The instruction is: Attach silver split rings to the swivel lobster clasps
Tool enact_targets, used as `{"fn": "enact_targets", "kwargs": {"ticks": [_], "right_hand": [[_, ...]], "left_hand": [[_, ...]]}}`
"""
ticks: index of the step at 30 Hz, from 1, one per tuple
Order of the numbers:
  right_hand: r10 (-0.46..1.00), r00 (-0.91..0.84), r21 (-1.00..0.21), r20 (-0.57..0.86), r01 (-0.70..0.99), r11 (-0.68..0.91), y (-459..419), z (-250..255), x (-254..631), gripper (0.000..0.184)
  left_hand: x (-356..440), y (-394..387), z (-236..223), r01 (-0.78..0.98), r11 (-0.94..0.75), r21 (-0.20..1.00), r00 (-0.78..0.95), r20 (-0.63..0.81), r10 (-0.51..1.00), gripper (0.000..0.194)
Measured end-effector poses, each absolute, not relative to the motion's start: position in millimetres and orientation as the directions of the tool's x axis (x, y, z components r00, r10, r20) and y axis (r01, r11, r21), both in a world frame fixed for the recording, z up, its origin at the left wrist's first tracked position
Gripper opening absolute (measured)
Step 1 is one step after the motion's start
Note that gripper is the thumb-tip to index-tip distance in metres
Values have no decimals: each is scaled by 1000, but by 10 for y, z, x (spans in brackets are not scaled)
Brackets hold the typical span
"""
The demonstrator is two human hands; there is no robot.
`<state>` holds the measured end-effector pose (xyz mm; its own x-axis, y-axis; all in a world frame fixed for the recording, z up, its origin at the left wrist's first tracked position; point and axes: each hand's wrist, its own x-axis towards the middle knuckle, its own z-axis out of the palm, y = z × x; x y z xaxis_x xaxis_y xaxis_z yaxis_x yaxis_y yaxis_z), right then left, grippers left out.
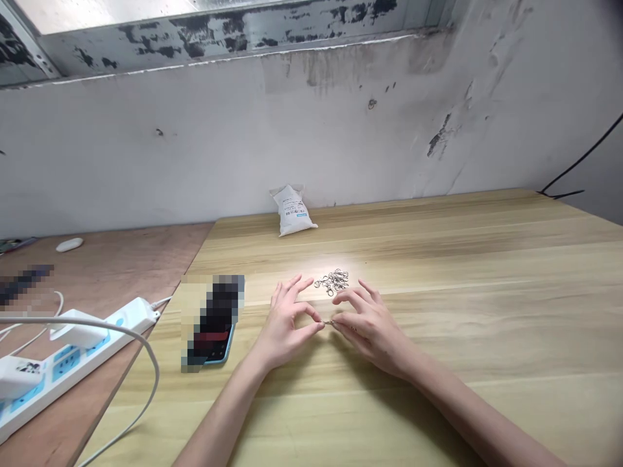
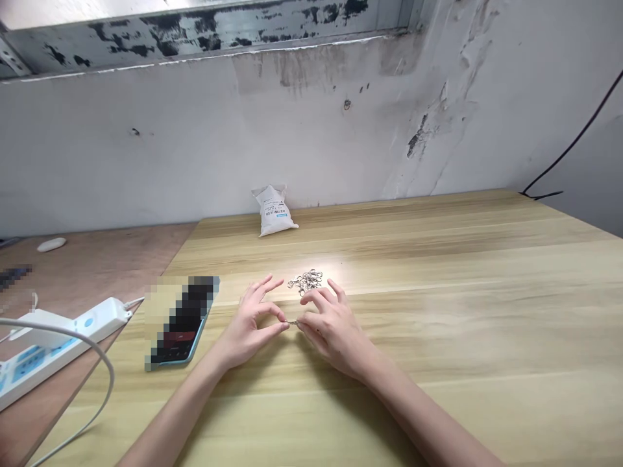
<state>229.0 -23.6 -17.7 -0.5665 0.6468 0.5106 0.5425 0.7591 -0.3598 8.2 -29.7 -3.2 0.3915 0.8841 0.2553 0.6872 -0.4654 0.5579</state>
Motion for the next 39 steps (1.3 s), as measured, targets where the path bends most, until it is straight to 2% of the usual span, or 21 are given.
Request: {"fn": "enact_targets", "kwargs": {"ticks": [5, 9, 14, 20, 24, 27, 30, 35, 37, 39], "right_hand": [[730, -514, -474, 450, 555, 683, -291, -166, 2240, 18], [750, -486, -528, 448, 533, 661, -325, -160, 2192, 18], [773, -452, -598, 445, 492, 633, -314, -115, 2214, 17], [779, -446, -618, 440, 479, 623, -297, -75, 2265, 14], [781, -437, -610, 446, 490, 623, -290, -100, 2268, 14], [792, -435, -604, 429, 514, 609, -281, -115, 2273, 14], [796, -440, -599, 415, 527, 603, -276, -98, 2274, 15], [817, -434, -673, 380, 476, 566, -299, -55, 2231, 16], [807, -439, -655, 396, 481, 583, -298, -69, 2223, 17], [794, -427, -605, 432, 516, 607, -270, -105, 2245, 17]], "left_hand": [[171, -352, -32, 802, -558, 210, 424, 458, 781, 14], [226, -374, -21, 822, -566, 73, 446, 537, 716, 14], [202, -373, 15, 824, -559, 89, 426, 553, 716, 17], [106, -360, 50, 756, -557, 344, 381, 460, 802, 10], [104, -354, 43, 723, -552, 416, 396, 406, 824, 9], [106, -353, 38, 724, -586, 364, 434, 419, 797, 11], [114, -357, 38, 737, -628, 250, 473, 473, 744, 15], [165, -361, 43, 764, -640, 86, 496, 555, 668, 17], [137, -338, 40, 768, -635, 78, 496, 555, 668, 16], [42, -291, 33, 779, -615, 122, 478, 519, 709, 9]]}}
